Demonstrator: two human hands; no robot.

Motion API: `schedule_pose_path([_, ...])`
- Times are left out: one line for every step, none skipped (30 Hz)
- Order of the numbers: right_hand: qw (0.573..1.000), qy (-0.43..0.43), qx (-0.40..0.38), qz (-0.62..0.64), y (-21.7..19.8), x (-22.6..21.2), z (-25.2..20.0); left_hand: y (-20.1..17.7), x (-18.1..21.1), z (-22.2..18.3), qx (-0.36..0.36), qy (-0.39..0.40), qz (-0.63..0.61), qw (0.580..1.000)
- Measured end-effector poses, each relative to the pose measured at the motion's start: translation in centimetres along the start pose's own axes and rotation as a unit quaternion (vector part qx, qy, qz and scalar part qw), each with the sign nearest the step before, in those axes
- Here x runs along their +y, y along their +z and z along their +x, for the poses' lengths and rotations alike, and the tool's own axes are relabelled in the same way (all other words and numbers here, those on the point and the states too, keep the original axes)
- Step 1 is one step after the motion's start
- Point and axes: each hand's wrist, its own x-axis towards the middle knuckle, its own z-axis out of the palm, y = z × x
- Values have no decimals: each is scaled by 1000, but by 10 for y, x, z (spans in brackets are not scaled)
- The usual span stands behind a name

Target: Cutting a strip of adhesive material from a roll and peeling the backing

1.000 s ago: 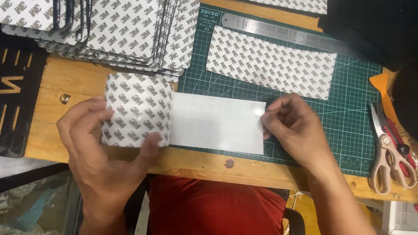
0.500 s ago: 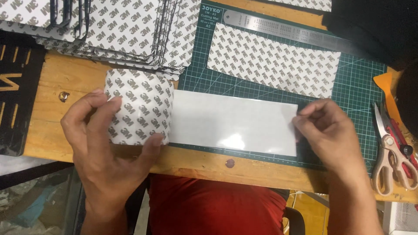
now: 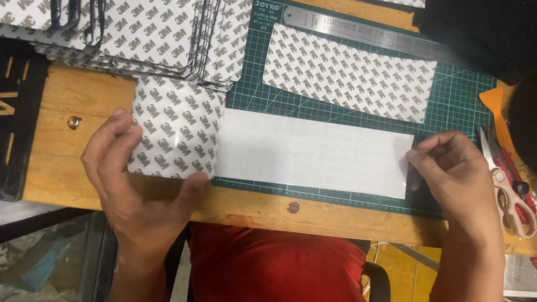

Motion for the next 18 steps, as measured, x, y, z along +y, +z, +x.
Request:
schedule_pose_path([1000, 10, 3, -24, -2, -2, -1, 0, -1, -1, 4, -4, 3, 1000])
schedule_pose_path([999, 20, 5, -49, -4, -3, -2, 1, -2, -2, 9, -8, 6, 1000])
schedule_pose_path([999, 22, 7, -49, -6, 1, -1, 0, 4, 0, 8, -8, 4, 1000])
schedule_pose_path([999, 16, 5, -34, -8, 6, -1, 0, 10, 2, 15, -23, 11, 1000])
schedule_pose_path([1000, 10, 4, -17, -10, 10, 0, -1, 15, 5, 22, -36, 19, 999])
schedule_pose_path([1000, 10, 6, -17, -12, 10, 0, 1, 11, 3, 22, -35, 17, 999])
schedule_pose_path([999, 10, 7, -30, -14, 10, -1, 4, 6, 0, 36, -27, 12, 999])
schedule_pose_path([999, 10, 9, -43, -16, 10, -1, 6, 1, -2, 49, -20, 8, 999])
schedule_pose_path([999, 11, 11, -43, -20, 15, -1, 5, 4, -3, 48, -19, 6, 999])
schedule_pose_path([998, 7, 21, -56, -23, 20, -1, 3, 7, -3, 35, -30, 13, 999])
schedule_pose_path([997, 4, 29, -70, -26, 24, -1, 2, 10, -4, 22, -42, 20, 999])
schedule_pose_path([997, 6, 30, -70, -27, 22, -3, 3, 11, -2, 21, -42, 18, 999])
schedule_pose_path([994, 4, 41, -98, -28, 20, -4, 4, 12, -1, 29, -44, 28, 998])
schedule_pose_path([991, 3, 51, -126, -28, 17, -6, 6, 12, 0, 37, -45, 38, 998])
schedule_pose_path([991, 4, 51, -126, -30, 21, -6, 6, 12, 0, 36, -45, 38, 998])
schedule_pose_path([991, -1, 56, -125, -32, 25, -5, 6, 12, 0, 32, -42, 27, 998])
schedule_pose_path([990, -7, 60, -125, -33, 29, -5, 6, 11, -1, 27, -40, 17, 999])
schedule_pose_path([990, -6, 60, -124, -35, 31, -4, 6, 11, 0, 27, -40, 16, 999])
